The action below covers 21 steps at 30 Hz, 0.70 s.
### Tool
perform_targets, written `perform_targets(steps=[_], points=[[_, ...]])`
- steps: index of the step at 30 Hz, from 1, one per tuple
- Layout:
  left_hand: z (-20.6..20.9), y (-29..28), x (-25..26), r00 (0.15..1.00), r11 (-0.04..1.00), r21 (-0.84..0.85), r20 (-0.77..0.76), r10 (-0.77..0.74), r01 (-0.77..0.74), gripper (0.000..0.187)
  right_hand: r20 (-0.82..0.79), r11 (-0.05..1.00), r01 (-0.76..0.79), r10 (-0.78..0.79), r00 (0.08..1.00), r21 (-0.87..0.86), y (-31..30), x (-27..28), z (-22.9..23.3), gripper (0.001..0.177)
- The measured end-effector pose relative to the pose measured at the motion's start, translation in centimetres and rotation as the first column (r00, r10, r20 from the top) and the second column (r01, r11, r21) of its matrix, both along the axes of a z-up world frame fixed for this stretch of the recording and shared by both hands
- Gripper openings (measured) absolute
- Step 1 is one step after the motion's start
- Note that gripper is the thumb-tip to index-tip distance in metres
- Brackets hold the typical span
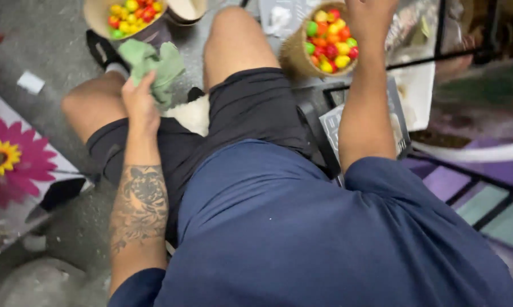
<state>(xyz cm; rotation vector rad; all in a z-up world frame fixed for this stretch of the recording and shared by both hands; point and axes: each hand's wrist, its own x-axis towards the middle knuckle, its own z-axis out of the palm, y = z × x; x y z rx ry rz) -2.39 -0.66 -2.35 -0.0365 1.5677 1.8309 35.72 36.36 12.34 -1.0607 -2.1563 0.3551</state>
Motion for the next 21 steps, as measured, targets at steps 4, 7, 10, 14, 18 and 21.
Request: perform_targets(steps=[4, 7, 10, 14, 18, 21], points=[[2.3, 0.4, 0.6, 1.0, 0.998, 0.059, -0.02, -0.002, 0.003, 0.031, 0.114, 0.985, 0.164, -0.157, 0.981, -0.05, 0.9, 3.4, -1.6, 0.016], [4.4, 0.1, 1.1, 0.993, 0.979, 0.171, 0.027, -0.114, 0.107, 0.029, 0.232, 0.955, 0.277, -0.249, 0.941, -0.102, 0.6, 4.5, -2.2, 0.019], [3.9, 0.0, 0.9, 0.991, 0.978, 0.163, 0.009, -0.133, 0.13, 0.026, 0.382, 0.947, 0.25, -0.16, 0.91, -0.2, 0.0, 5.6, -2.9, 0.021], [4.8, -0.2, 1.1, 0.992, 0.987, 0.107, 0.039, -0.121, 0.116, 0.027, 0.443, 0.943, 0.283, -0.181, 0.878, -0.175, -0.1, 6.9, -3.7, 0.025], [5.3, -0.3, 1.2, 0.992, 0.989, 0.107, 0.063, -0.107, 0.099, 0.028, 0.426, 0.917, 0.181, -0.013, 0.905, -0.356, -0.7, 6.5, -3.0, 0.035], [5.1, -0.3, 1.2, 0.993, 0.989, 0.107, 0.061, -0.104, 0.097, 0.025, 0.503, 0.882, 0.287, -0.068, 0.862, -0.373, -1.4, 5.3, -2.8, 0.042]])
